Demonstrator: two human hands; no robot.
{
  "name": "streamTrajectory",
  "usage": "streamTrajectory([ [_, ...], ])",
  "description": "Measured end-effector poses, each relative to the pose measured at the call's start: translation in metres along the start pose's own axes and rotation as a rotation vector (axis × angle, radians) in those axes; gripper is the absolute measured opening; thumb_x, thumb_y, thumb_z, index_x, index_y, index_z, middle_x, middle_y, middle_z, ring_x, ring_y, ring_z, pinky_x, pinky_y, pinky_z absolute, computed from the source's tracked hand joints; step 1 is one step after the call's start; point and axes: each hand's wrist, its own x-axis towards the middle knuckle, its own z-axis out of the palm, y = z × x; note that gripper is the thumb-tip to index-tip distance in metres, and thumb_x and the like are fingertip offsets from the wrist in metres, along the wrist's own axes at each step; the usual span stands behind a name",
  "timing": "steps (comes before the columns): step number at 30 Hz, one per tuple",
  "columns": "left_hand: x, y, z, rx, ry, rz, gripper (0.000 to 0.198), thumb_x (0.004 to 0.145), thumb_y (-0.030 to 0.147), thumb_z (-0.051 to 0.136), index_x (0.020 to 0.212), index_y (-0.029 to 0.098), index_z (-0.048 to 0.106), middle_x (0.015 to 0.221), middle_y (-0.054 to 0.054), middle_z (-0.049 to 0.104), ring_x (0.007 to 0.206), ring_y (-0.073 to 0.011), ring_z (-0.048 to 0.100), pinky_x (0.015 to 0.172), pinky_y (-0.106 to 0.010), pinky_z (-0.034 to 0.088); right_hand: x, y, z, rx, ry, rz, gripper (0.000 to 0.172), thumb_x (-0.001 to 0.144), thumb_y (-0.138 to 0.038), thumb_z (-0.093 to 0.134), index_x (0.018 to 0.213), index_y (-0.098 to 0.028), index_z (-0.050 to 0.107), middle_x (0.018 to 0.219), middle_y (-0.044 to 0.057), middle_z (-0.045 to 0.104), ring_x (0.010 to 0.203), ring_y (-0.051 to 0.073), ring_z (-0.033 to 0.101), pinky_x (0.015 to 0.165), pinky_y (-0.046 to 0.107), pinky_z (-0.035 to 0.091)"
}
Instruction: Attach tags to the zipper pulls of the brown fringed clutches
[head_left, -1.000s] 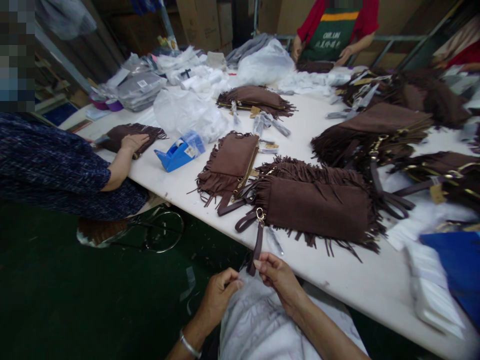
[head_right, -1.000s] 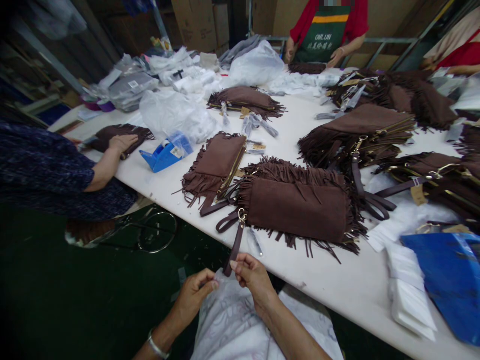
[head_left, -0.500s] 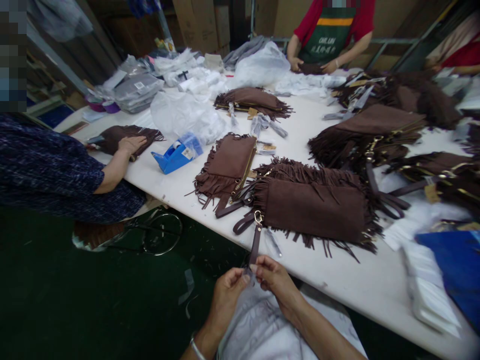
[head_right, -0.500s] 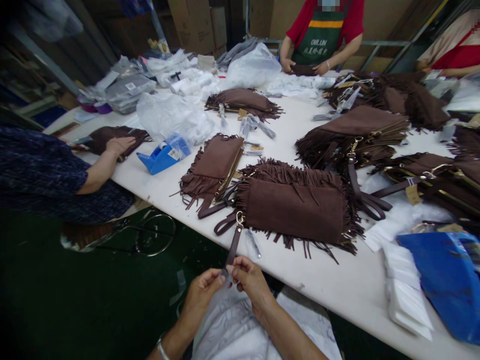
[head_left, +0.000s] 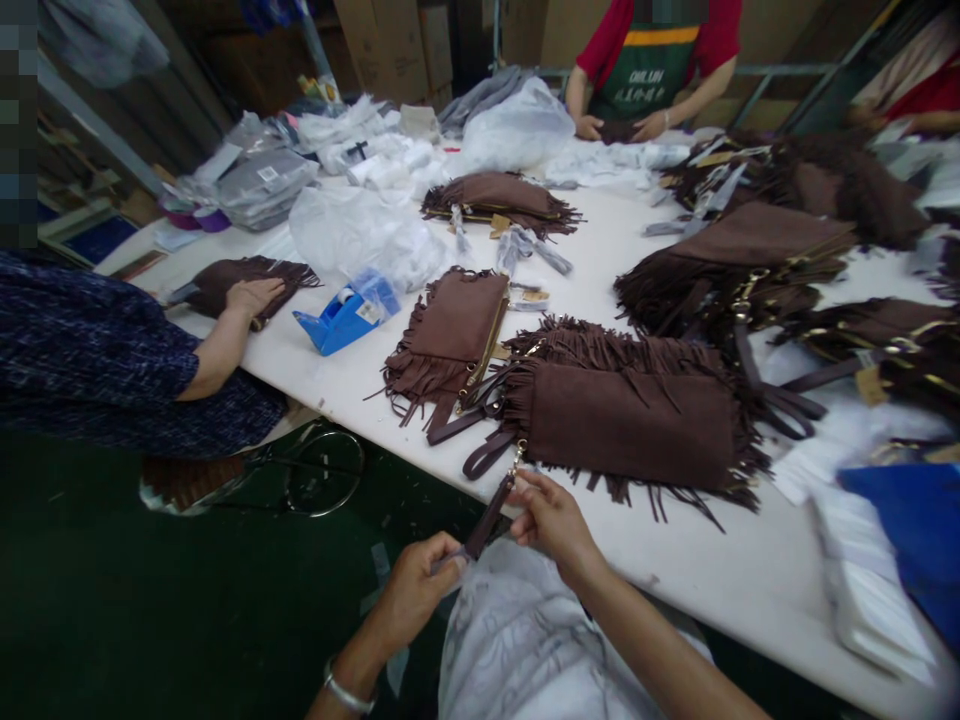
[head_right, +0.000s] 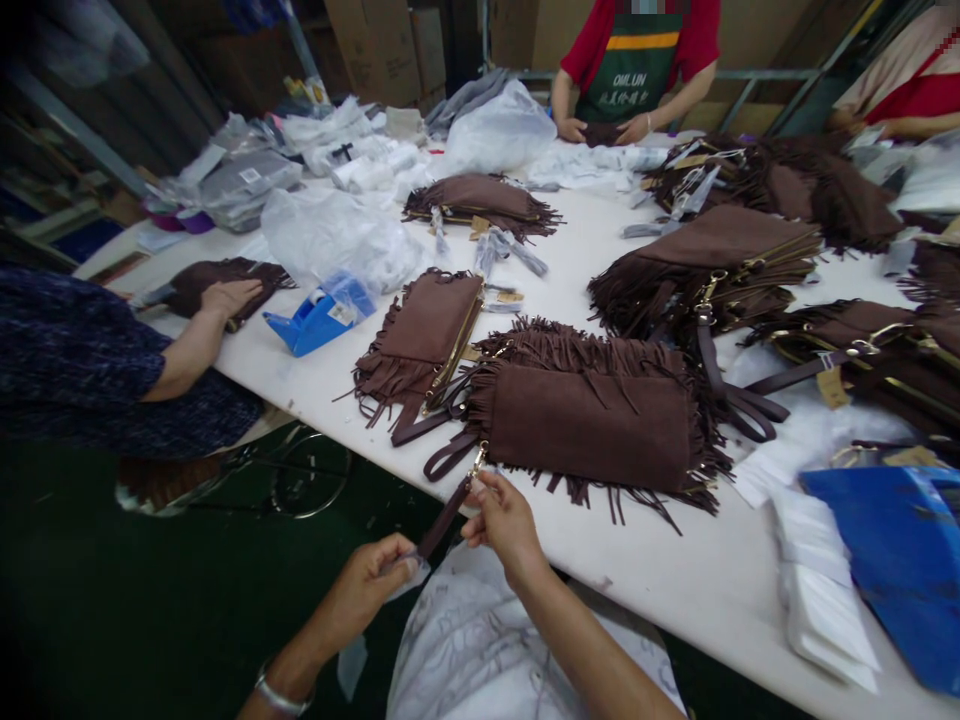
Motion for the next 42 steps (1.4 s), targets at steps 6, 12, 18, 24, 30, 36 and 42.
streamTrajectory([
  [6,0.009,-0.001,0.01,-0.124,-0.014,-0.04,0.02,0.084,0.033,0.058,0.084,0.015,0.065,0.077,-0.001,0.063,0.075,-0.015,0.054,0.068,-0.025,0.038,0.012,0.001,0.008,-0.11,-0.002,-0.05,0.039,0.074,-0.055,0.062,0.085,-0.019,0.054,0.062,-0.002,0.064,0.031,0.005,0.043,0.031,0.017,0.033],
  [12,0.03,0.002,0.032,-0.302,0.12,-0.086,0.023,0.08,0.035,0.064,0.085,0.013,0.066,0.072,-0.002,0.065,0.063,-0.0122,0.053,0.06,-0.023,0.039,0.011,0.004,0.006,-0.107,-0.053,-0.004,0.038,0.069,-0.053,0.066,0.073,-0.019,0.051,0.058,-0.003,0.063,0.033,0.005,0.045,0.034,0.017,0.032],
  [18,0.054,0.021,0.048,-0.43,0.188,-0.056,0.03,0.079,0.038,0.066,0.092,0.011,0.066,0.075,-0.006,0.069,0.064,-0.0144,0.059,0.059,-0.023,0.042,0.004,-0.002,0.0,-0.17,-0.147,0.036,0.038,0.069,-0.054,0.065,0.07,-0.019,0.051,0.043,-0.006,0.054,0.03,0.008,0.046,0.035,0.018,0.031],
  [24,0.049,0.028,0.042,-0.082,0.195,0.092,0.017,0.085,0.029,0.057,0.091,0.017,0.067,0.083,-0.005,0.071,0.077,-0.0193,0.063,0.071,-0.028,0.046,0.009,-0.011,-0.001,-0.059,0.0,-0.019,0.046,0.072,-0.06,0.061,0.092,-0.019,0.057,0.063,-0.002,0.065,0.033,0.009,0.05,0.035,0.02,0.037],
  [30,0.047,0.031,0.038,0.264,0.307,0.21,0.02,0.087,0.028,0.052,0.097,0.022,0.069,0.099,-0.006,0.072,0.094,-0.0235,0.064,0.086,-0.033,0.045,0.015,-0.014,0.004,0.162,0.053,0.082,0.034,0.067,-0.047,0.071,0.077,-0.017,0.057,0.071,0.002,0.069,0.035,0.003,0.04,0.036,0.018,0.038],
  [36,0.067,0.031,0.053,-0.184,0.302,0.067,0.027,0.085,0.032,0.056,0.1,0.016,0.07,0.097,-0.007,0.074,0.09,-0.0233,0.066,0.081,-0.032,0.049,0.008,-0.012,0.002,0.003,0.042,0.04,0.034,0.075,-0.05,0.062,0.077,-0.016,0.062,0.046,-0.003,0.056,0.032,0.006,0.04,0.036,0.018,0.034],
  [42,0.074,0.044,0.059,-0.224,0.333,0.05,0.031,0.086,0.038,0.055,0.096,0.015,0.073,0.092,-0.008,0.075,0.086,-0.0225,0.066,0.079,-0.031,0.048,0.01,-0.01,-0.006,-0.192,-0.021,-0.052,0.038,0.078,-0.053,0.053,0.071,-0.017,0.063,0.044,-0.002,0.056,0.031,0.008,0.043,0.036,0.019,0.029],
])
